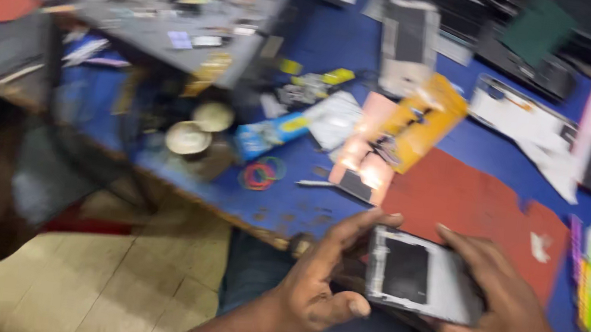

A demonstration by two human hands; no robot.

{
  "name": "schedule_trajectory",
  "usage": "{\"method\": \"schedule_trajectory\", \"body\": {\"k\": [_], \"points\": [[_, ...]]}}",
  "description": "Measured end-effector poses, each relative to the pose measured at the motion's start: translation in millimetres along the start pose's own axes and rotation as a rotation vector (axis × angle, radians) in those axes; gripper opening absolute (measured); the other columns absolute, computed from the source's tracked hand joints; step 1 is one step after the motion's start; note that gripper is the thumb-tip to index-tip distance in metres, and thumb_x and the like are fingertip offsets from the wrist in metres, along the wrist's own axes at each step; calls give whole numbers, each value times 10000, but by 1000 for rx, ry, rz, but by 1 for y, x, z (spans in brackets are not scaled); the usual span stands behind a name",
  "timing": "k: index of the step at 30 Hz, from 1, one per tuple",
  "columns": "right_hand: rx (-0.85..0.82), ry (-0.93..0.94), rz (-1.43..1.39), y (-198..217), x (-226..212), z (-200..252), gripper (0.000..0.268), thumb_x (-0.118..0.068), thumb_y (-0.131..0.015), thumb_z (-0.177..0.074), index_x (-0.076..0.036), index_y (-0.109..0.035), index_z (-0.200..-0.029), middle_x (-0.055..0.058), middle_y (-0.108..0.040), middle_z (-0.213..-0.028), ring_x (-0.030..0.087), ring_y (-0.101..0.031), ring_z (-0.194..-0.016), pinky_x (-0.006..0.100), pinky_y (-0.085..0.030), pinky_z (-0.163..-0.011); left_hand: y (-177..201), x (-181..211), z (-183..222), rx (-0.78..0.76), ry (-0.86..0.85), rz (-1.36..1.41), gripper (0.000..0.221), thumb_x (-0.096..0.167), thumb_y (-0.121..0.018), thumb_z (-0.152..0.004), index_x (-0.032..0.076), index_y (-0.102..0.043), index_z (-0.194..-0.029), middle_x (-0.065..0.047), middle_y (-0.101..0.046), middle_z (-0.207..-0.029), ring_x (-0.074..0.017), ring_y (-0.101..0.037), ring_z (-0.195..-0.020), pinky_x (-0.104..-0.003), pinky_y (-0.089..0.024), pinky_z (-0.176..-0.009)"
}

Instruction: The person uses a screwdriver to remove screws from a phone frame, handles small internal components by hand, and uses a purple brush to clean the internal parts of the device on a repair bench.

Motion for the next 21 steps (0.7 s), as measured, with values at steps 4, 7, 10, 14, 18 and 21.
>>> {"method": "schedule_trajectory", "body": {"k": [4,7,10,14,18,21], "points": [[127,-179,53,-2,25,-3,1111,-151,-894,-475,-120,-525,-1524,122,-636,-1321,256,-635,-1267,376,-509,-1022,54,78,29,315,-325,-809,406,189,-686,-1101,62,-537,-1457,-131,-696,-1345,-239,-731,-1241,-362,-611,-1063],[242,-67,61,0,30,-2,1098,-177,-916,-506,-47,-497,-1514,151,-600,-1344,254,-606,-1291,391,-468,-1081,119,150,74,755,-608,-1015,94,-39,-591,-1079,-7,-632,-1157,-152,-670,-1089,-175,-700,-885,-256,-668,-662],[260,16,-62,-3,50,-3,1112,-237,-916,-537,-18,-482,-1538,144,-602,-1340,263,-588,-1320,410,-432,-1130,205,197,103,1031,-624,-915,57,-25,-566,-1146,-20,-623,-1149,-101,-646,-933,-109,-584,-629,-205,-513,-533],[279,9,-315,-22,113,10,1075,-182,-880,-567,-3,-441,-1531,151,-519,-1487,259,-516,-1384,429,-401,-1133,302,218,102,1131,-451,-872,91,13,-583,-1116,-11,-665,-1148,-56,-648,-855,-86,-558,-629,-210,-468,-558],[370,-528,-692,-49,268,-9,609,-391,-745,-795,10,-552,-1210,173,-577,-1068,330,-574,-936,506,-478,-807,349,222,93,1132,-303,-1188,81,-7,-655,-1023,-1,-716,-1077,-71,-709,-830,-100,-661,-684,-253,-532,-613],[228,-972,-969,-72,310,-13,569,-548,-643,-965,20,-635,-969,190,-620,-754,383,-618,-600,564,-535,-563,372,227,86,1110,-307,-1327,70,2,-695,-977,7,-729,-1039,-106,-735,-843,-151,-705,-726,-318,-559,-674]]}}
Point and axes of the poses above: each hand's wrist, its own z-axis away from the middle knuckle, its own y-axis out of the back of the hand, x = y × z, the point moved 9 cm from there along -z, towards the middle knuckle
